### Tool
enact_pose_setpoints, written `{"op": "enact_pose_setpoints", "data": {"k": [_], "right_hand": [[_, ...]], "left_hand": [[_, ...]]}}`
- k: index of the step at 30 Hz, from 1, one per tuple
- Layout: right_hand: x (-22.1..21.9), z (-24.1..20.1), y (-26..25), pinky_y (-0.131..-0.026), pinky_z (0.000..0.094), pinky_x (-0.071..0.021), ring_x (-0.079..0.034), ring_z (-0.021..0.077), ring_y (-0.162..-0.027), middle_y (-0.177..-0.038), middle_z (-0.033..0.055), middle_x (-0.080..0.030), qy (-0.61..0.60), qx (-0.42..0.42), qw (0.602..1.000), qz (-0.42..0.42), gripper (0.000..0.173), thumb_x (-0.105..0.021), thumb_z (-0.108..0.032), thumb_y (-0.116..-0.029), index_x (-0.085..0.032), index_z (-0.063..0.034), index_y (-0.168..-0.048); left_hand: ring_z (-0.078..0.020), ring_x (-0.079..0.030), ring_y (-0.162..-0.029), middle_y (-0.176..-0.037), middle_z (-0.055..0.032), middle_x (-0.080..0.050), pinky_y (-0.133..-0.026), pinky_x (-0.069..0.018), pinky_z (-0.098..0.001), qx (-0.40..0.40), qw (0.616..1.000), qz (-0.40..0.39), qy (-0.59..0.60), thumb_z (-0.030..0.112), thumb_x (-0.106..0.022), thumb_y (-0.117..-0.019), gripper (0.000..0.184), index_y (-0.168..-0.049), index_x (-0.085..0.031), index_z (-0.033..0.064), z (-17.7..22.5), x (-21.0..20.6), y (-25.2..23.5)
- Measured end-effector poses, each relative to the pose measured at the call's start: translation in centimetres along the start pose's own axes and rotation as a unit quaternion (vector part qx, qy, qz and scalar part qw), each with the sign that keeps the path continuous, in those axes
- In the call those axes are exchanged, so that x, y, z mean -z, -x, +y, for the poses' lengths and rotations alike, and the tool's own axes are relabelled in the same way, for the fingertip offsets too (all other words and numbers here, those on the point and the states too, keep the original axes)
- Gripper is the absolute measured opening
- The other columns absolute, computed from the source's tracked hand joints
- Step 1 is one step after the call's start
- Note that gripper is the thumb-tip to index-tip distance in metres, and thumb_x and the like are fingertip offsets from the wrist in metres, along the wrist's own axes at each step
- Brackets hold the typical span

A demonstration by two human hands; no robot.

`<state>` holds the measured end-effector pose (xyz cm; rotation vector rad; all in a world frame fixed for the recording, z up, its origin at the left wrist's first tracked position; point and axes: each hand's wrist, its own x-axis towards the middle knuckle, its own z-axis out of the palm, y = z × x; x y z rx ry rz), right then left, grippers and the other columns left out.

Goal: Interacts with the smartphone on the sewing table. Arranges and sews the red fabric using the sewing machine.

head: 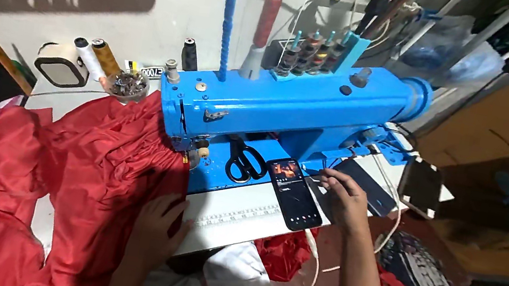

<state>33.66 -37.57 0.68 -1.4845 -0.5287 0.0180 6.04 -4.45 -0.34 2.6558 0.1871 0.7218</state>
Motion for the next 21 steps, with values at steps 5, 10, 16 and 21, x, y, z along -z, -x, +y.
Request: {"op": "enact_pose_setpoints", "data": {"k": [5, 10, 16, 21], "right_hand": [[0.3, 0.4, -0.1, -0.090, 0.0256, -0.0559, -0.068, 0.0071, -0.097, -0.109, -0.0023, -0.073, -0.055, -0.016, 0.998, 0.026, 0.024, -0.050, -0.010, -0.1008, -0.069, -0.0061, -0.115], [0.1, 0.5, 0.0, -0.091, 0.0262, -0.0565, -0.069, 0.0071, -0.099, -0.111, -0.0006, -0.073, -0.018, 0.006, 1.000, 0.014, 0.023, -0.052, -0.009, -0.1002, -0.070, -0.0037, -0.113], [-1.6, -0.1, 0.4, -0.112, 0.0484, -0.0404, -0.052, 0.0332, -0.133, -0.141, 0.0241, -0.057, 0.255, 0.041, 0.962, -0.087, 0.042, -0.048, -0.032, -0.1036, -0.079, -0.0026, -0.103], [-1.4, -0.8, 0.7, -0.098, 0.0317, -0.0527, -0.061, 0.0186, -0.120, -0.136, 0.0203, -0.061, 0.196, 0.017, 0.978, -0.072, 0.044, -0.049, -0.022, -0.1024, -0.072, 0.0036, -0.075]], "left_hand": [[-0.0334, -0.066, -0.118, -0.125, -0.0147, -0.071, -0.101, -0.0506, -0.0541, -0.003, 1.000, 0.004, 0.002, 0.050, -0.053, -0.0999, 0.048, -0.117, -0.077, 0.0116, 0.0, 0.1, 0.1], [-0.0328, -0.066, -0.118, -0.125, -0.0145, -0.070, -0.101, -0.0500, -0.0538, -0.003, 1.000, 0.005, 0.004, 0.049, -0.053, -0.1002, 0.047, -0.118, -0.076, 0.0117, 0.1, 0.1, 0.0], [-0.0332, -0.066, -0.118, -0.125, -0.0141, -0.071, -0.101, -0.0505, -0.0538, -0.001, 1.000, 0.000, -0.002, 0.049, -0.052, -0.1004, 0.047, -0.117, -0.077, 0.0119, 0.1, 0.2, 0.1], [-0.0347, -0.066, -0.119, -0.126, -0.0153, -0.070, -0.101, -0.0500, -0.0562, 0.004, 1.000, -0.002, 0.005, 0.047, -0.053, -0.1002, 0.047, -0.118, -0.076, 0.0116, 0.1, 0.3, 0.1]]}}
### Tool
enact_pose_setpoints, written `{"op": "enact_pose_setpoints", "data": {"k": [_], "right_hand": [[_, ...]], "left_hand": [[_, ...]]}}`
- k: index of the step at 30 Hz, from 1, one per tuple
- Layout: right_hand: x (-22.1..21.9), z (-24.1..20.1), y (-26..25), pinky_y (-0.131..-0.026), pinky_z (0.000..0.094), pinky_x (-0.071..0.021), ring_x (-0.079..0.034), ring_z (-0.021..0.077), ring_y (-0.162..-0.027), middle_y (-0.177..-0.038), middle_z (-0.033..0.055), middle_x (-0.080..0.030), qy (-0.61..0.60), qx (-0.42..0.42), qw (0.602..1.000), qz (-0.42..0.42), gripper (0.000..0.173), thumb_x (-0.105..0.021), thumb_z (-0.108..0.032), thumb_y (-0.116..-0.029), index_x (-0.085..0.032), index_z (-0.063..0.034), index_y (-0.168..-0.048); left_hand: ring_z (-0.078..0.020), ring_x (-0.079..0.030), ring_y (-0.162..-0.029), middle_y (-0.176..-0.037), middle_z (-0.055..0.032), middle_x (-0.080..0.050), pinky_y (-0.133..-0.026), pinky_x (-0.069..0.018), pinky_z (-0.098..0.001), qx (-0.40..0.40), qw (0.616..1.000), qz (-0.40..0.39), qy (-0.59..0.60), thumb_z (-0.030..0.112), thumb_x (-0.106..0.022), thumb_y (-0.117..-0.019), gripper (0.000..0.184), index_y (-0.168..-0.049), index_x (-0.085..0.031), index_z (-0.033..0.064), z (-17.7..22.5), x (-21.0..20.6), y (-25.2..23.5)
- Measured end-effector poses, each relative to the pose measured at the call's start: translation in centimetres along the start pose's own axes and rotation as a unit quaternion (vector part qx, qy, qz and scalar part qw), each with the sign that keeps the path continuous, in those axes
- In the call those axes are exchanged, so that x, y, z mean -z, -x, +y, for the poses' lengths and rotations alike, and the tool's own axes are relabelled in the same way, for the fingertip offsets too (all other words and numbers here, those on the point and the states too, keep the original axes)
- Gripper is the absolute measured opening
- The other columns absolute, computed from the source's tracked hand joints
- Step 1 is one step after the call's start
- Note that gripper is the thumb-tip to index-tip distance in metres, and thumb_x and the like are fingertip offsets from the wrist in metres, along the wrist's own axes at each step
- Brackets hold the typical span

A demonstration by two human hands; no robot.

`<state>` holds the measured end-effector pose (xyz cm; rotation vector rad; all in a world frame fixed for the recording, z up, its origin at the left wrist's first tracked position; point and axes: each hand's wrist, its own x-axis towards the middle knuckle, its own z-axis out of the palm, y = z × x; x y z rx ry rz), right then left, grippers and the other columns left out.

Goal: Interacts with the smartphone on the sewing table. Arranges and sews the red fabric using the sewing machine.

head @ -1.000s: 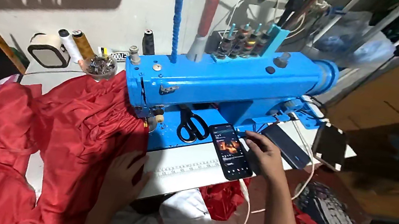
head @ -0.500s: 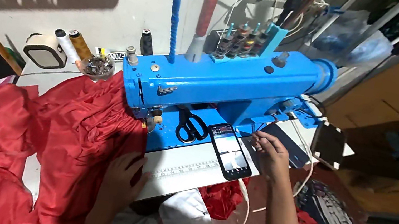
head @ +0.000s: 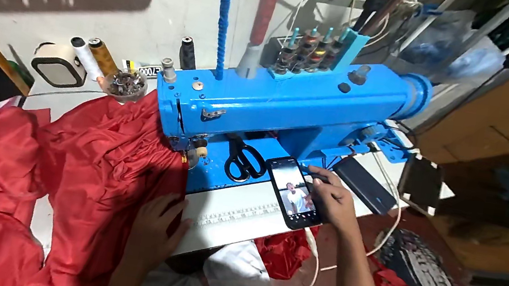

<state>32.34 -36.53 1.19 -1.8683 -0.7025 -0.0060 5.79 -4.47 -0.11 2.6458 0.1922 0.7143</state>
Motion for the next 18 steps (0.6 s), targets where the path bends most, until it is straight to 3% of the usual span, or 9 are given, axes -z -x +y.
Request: {"op": "enact_pose_setpoints", "data": {"k": [7, 18], "right_hand": [[0.30, 0.55, 0.01, -0.089, 0.0249, -0.0553, -0.065, 0.0077, -0.101, -0.124, 0.0142, -0.066, -0.067, 0.007, 0.997, 0.027, 0.041, -0.046, -0.016, -0.1017, -0.068, 0.0030, -0.073], [0.25, 0.71, 0.03, -0.089, 0.0262, -0.0563, -0.067, 0.0077, -0.098, -0.116, 0.0096, -0.070, -0.091, 0.007, 0.995, 0.039, 0.039, -0.045, -0.015, -0.1025, -0.069, 0.0017, -0.078]], "left_hand": [[-0.0334, -0.066, -0.119, -0.125, -0.0146, -0.070, -0.101, -0.0501, -0.0544, -0.005, 1.000, 0.002, -0.004, 0.048, -0.052, -0.1004, 0.047, -0.118, -0.076, 0.0117, -0.04, -0.16, -0.04], [-0.0329, -0.066, -0.118, -0.124, -0.0140, -0.071, -0.101, -0.0500, -0.0536, -0.004, 1.000, -0.003, -0.004, 0.048, -0.052, -0.1002, 0.047, -0.117, -0.076, 0.0121, -0.08, -0.10, -0.06]]}}
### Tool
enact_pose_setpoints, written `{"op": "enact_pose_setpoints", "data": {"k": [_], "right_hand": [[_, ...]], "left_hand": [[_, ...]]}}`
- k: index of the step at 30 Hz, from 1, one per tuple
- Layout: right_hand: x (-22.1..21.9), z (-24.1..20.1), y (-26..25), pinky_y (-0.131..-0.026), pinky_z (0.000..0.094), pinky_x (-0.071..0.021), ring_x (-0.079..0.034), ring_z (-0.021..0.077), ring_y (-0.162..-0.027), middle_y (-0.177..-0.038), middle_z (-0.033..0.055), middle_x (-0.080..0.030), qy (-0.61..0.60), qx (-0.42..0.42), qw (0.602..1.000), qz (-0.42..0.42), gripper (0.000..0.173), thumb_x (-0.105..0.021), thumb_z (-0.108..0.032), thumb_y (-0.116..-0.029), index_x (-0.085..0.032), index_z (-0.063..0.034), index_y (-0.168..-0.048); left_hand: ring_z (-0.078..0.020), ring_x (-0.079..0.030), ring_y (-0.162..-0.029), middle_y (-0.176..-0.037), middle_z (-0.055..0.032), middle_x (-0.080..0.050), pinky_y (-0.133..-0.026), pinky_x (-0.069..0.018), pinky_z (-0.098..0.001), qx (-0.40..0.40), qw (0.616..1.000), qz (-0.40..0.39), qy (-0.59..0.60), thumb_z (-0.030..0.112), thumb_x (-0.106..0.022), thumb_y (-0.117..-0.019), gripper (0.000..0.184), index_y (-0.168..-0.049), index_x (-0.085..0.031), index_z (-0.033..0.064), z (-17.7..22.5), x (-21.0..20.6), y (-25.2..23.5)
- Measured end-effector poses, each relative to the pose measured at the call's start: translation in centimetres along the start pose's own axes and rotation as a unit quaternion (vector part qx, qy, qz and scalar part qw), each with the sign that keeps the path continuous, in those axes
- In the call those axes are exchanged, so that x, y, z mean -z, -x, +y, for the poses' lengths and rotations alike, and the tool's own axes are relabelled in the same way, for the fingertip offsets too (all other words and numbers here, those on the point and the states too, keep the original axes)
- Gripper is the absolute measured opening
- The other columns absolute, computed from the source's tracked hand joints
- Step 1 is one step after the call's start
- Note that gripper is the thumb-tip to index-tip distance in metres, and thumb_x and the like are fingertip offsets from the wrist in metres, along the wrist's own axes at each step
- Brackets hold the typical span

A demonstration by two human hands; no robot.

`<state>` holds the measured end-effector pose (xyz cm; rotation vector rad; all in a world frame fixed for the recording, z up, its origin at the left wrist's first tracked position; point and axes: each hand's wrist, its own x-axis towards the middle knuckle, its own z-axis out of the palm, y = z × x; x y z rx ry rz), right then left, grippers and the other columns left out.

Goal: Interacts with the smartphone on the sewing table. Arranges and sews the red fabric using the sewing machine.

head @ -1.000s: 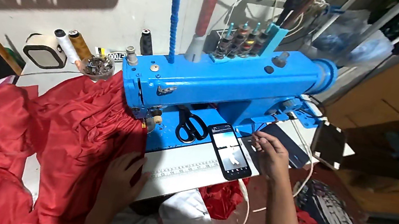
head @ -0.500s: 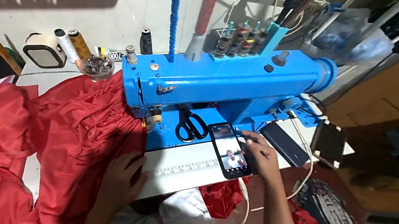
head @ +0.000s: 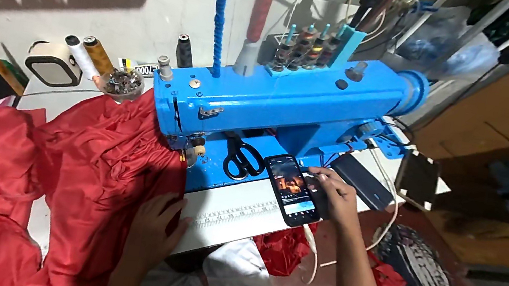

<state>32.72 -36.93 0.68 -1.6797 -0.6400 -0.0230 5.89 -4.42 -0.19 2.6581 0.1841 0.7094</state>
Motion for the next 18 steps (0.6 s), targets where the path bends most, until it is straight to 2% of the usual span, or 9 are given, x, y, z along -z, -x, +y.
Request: {"op": "enact_pose_setpoints", "data": {"k": [7, 10, 14, 16, 18], "right_hand": [[0.12, 0.19, -0.01, -0.092, 0.0286, -0.0563, -0.068, 0.0092, -0.101, -0.114, 0.0061, -0.072, -0.018, 0.004, 1.000, 0.008, 0.037, -0.044, -0.016, -0.1031, -0.069, -0.0013, -0.079], [0.21, 0.13, 0.02, -0.091, 0.0286, -0.0565, -0.068, 0.0078, -0.099, -0.112, 0.0043, -0.072, -0.027, 0.000, 1.000, 0.014, 0.037, -0.044, -0.016, -0.1035, -0.070, -0.0015, -0.081], [0.54, 0.45, 0.07, -0.091, 0.0276, -0.0554, -0.067, 0.0059, -0.098, -0.110, 0.0017, -0.074, -0.044, -0.004, 0.999, 0.027, 0.040, -0.041, -0.016, -0.1038, -0.073, -0.0044, -0.082], [0.41, 0.30, 0.09, -0.091, 0.0269, -0.0551, -0.067, 0.0060, -0.099, -0.113, 0.0048, -0.072, -0.005, -0.001, 1.000, 0.010, 0.040, -0.044, -0.016, -0.1028, -0.071, -0.0026, -0.075], [-0.09, -0.29, 0.15, -0.098, 0.0328, -0.0517, -0.064, 0.0138, -0.110, -0.120, 0.0127, -0.070, 0.084, 0.001, 0.996, -0.024, 0.040, -0.051, -0.020, -0.1017, -0.071, 0.0017, -0.075]], "left_hand": [[-0.0336, -0.066, -0.117, -0.124, -0.0154, -0.071, -0.101, -0.0502, -0.0529, -0.003, 1.000, 0.005, 0.003, 0.048, -0.052, -0.1005, 0.048, -0.117, -0.076, 0.0110, -0.01, -0.01, 0.02], [-0.0360, -0.066, -0.118, -0.125, -0.0171, -0.070, -0.101, -0.0498, -0.0559, 0.003, 1.000, -0.004, 0.007, 0.048, -0.052, -0.1001, 0.048, -0.118, -0.076, 0.0098, 0.14, 0.18, -0.02], [-0.0354, -0.065, -0.118, -0.125, -0.0167, -0.070, -0.101, -0.0498, -0.0547, 0.001, 1.000, -0.004, 0.007, 0.049, -0.052, -0.1004, 0.049, -0.118, -0.076, 0.0100, 0.09, 0.16, 0.01], [-0.0349, -0.065, -0.118, -0.125, -0.0164, -0.070, -0.101, -0.0497, -0.0543, 0.000, 1.000, -0.004, 0.006, 0.049, -0.053, -0.1002, 0.048, -0.118, -0.076, 0.0103, 0.04, 0.10, 0.02], [-0.0351, -0.065, -0.119, -0.125, -0.0164, -0.070, -0.102, -0.0495, -0.0545, 0.002, 1.000, -0.006, 0.004, 0.048, -0.053, -0.1001, 0.048, -0.119, -0.076, 0.0102, 0.01, 0.03, 0.06]]}}
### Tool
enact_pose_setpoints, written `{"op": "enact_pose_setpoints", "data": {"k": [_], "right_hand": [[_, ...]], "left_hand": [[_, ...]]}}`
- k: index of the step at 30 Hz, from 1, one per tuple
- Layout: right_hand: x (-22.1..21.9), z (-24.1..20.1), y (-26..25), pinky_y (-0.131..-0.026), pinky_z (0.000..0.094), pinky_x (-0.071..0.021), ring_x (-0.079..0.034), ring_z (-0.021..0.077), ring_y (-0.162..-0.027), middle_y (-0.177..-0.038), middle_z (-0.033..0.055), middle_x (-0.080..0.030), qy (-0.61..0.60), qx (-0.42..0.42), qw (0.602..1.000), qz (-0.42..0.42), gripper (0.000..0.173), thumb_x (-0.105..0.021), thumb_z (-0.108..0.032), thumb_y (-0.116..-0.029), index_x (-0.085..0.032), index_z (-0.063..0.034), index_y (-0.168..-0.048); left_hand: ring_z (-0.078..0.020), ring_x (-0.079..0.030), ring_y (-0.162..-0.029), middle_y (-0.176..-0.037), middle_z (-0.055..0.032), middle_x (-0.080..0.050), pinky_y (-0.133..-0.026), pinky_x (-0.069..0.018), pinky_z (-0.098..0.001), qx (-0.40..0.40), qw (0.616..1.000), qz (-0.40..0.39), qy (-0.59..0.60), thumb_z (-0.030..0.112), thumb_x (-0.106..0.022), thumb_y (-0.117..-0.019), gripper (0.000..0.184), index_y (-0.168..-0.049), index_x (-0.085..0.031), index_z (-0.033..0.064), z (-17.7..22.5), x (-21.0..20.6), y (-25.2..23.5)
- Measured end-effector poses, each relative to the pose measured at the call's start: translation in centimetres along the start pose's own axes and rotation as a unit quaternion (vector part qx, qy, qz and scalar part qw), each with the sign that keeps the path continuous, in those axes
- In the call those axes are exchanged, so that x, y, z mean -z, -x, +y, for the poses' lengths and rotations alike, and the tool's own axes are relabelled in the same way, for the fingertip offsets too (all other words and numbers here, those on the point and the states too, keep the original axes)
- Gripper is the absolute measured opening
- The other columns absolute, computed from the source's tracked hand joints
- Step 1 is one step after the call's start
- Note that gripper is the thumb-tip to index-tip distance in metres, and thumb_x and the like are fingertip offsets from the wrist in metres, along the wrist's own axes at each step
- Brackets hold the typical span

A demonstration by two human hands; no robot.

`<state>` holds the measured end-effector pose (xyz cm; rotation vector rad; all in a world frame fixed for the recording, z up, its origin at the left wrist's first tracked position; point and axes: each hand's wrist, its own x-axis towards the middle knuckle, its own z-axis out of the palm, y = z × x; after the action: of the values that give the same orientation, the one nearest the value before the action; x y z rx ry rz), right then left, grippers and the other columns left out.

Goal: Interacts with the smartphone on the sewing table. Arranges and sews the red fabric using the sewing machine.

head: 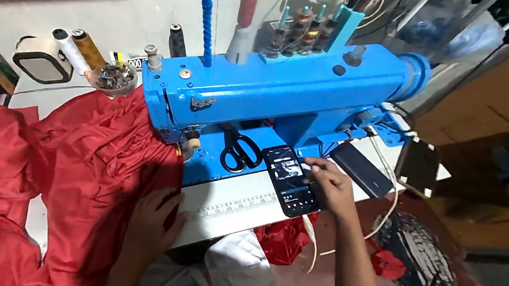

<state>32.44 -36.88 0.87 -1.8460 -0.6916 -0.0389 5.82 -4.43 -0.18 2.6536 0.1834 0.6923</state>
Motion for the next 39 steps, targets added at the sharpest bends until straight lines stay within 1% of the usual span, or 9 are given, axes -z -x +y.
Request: {"op": "enact_pose_setpoints", "data": {"k": [1, 3, 6, 11, 15, 21, 26, 35, 39], "right_hand": [[-0.35, -0.10, 0.00, -0.103, 0.0382, -0.0480, -0.062, 0.0200, -0.117, -0.122, 0.0156, -0.070, 0.040, 0.005, 0.999, -0.006, 0.041, -0.054, -0.024, -0.1014, -0.072, 0.0018, -0.075], [-0.81, 0.07, -0.05, -0.104, 0.0422, -0.0470, -0.062, 0.0253, -0.120, -0.123, 0.0178, -0.069, 0.080, 0.012, 0.997, 0.004, 0.039, -0.056, -0.027, -0.1012, -0.076, 0.0011, -0.083], [-0.63, 0.25, -0.10, -0.102, 0.0366, -0.0490, -0.062, 0.0196, -0.117, -0.126, 0.0170, -0.067, 0.057, 0.002, 0.998, 0.010, 0.036, -0.053, -0.024, -0.1020, -0.077, 0.0006, -0.091], [-0.35, 0.11, -0.03, -0.098, 0.0309, -0.0522, -0.065, 0.0136, -0.110, -0.124, 0.0166, -0.066, 0.003, 0.002, 1.000, 0.011, 0.036, -0.053, -0.019, -0.1017, -0.073, 0.0035, -0.082], [-0.38, -0.22, -0.08, -0.096, 0.0274, -0.0523, -0.064, 0.0100, -0.107, -0.121, 0.0144, -0.067, -0.008, 0.000, 1.000, 0.009, 0.036, -0.052, -0.017, -0.1012, -0.071, 0.0025, -0.077], [-0.27, -0.07, -0.02, -0.097, 0.0277, -0.0528, -0.064, 0.0110, -0.109, -0.121, 0.0155, -0.067, -0.019, 0.003, 1.000, 0.012, 0.036, -0.053, -0.015, -0.0999, -0.069, 0.0028, -0.072], [-0.44, 0.12, -0.04, -0.102, 0.0294, -0.0487, -0.061, 0.0138, -0.118, -0.121, 0.0170, -0.068, 0.002, 0.007, 1.000, 0.010, 0.036, -0.055, -0.016, -0.0991, -0.070, 0.0031, -0.073], [-0.50, 0.15, -0.04, -0.101, 0.0292, -0.0478, -0.061, 0.0137, -0.116, -0.117, 0.0165, -0.069, 0.029, 0.017, 0.999, 0.011, 0.039, -0.054, -0.019, -0.0997, -0.069, 0.0020, -0.071], [-0.25, 0.04, -0.04, -0.098, 0.0277, -0.0509, -0.063, 0.0107, -0.111, -0.119, 0.0145, -0.068, -0.004, 0.002, 1.000, 0.014, 0.036, -0.053, -0.016, -0.1000, -0.070, 0.0026, -0.073]], "left_hand": [[-0.0353, -0.065, -0.119, -0.125, -0.0166, -0.070, -0.102, -0.0494, -0.0547, 0.001, 1.000, -0.001, 0.000, 0.048, -0.053, -0.1000, 0.048, -0.119, -0.076, 0.0100, 0.01, 0.01, 0.00], [-0.0357, -0.065, -0.119, -0.125, -0.0173, -0.070, -0.101, -0.0495, -0.0550, 0.002, 1.000, 0.000, 0.001, 0.047, -0.053, -0.1000, 0.048, -0.118, -0.076, 0.0097, 0.08, 0.05, 0.00], [-0.0354, -0.065, -0.119, -0.125, -0.0168, -0.070, -0.101, -0.0495, -0.0544, 0.003, 1.000, 0.001, 0.003, 0.047, -0.053, -0.1000, 0.047, -0.118, -0.076, 0.0100, 0.14, 0.15, -0.07], [-0.0344, -0.065, -0.119, -0.125, -0.0161, -0.070, -0.102, -0.0493, -0.0537, 0.004, 1.000, 0.000, 0.005, 0.046, -0.053, -0.1004, 0.046, -0.118, -0.076, 0.0103, 0.10, 0.12, -0.15], [-0.0350, -0.065, -0.119, -0.126, -0.0165, -0.070, -0.102, -0.0491, -0.0539, 0.006, 1.000, 0.002, 0.005, 0.046, -0.053, -0.1001, 0.046, -0.117, -0.076, 0.0097, 0.11, 0.16, -0.08], [-0.0354, -0.065, -0.119, -0.125, -0.0160, -0.070, -0.100, -0.0497, -0.0547, 0.003, 1.000, 0.003, 0.003, 0.047, -0.053, -0.1001, 0.046, -0.117, -0.076, 0.0105, 0.10, 0.12, -0.15], [-0.0346, -0.065, -0.119, -0.126, -0.0157, -0.070, -0.101, -0.0496, -0.0536, 0.003, 1.000, 0.004, 0.003, 0.047, -0.053, -0.1000, 0.046, -0.117, -0.076, 0.0109, 0.03, 0.06, -0.08], [-0.0341, -0.065, -0.120, -0.126, -0.0150, -0.070, -0.101, -0.0492, -0.0524, 0.004, 1.000, 0.004, 0.002, 0.047, -0.052, -0.1002, 0.047, -0.117, -0.076, 0.0108, 0.06, 0.01, -0.09], [-0.0329, -0.065, -0.119, -0.125, -0.0145, -0.070, -0.101, -0.0493, -0.0518, 0.001, 1.000, 0.007, 0.002, 0.048, -0.053, -0.1003, 0.046, -0.117, -0.076, 0.0113, 0.05, 0.00, -0.04]]}}
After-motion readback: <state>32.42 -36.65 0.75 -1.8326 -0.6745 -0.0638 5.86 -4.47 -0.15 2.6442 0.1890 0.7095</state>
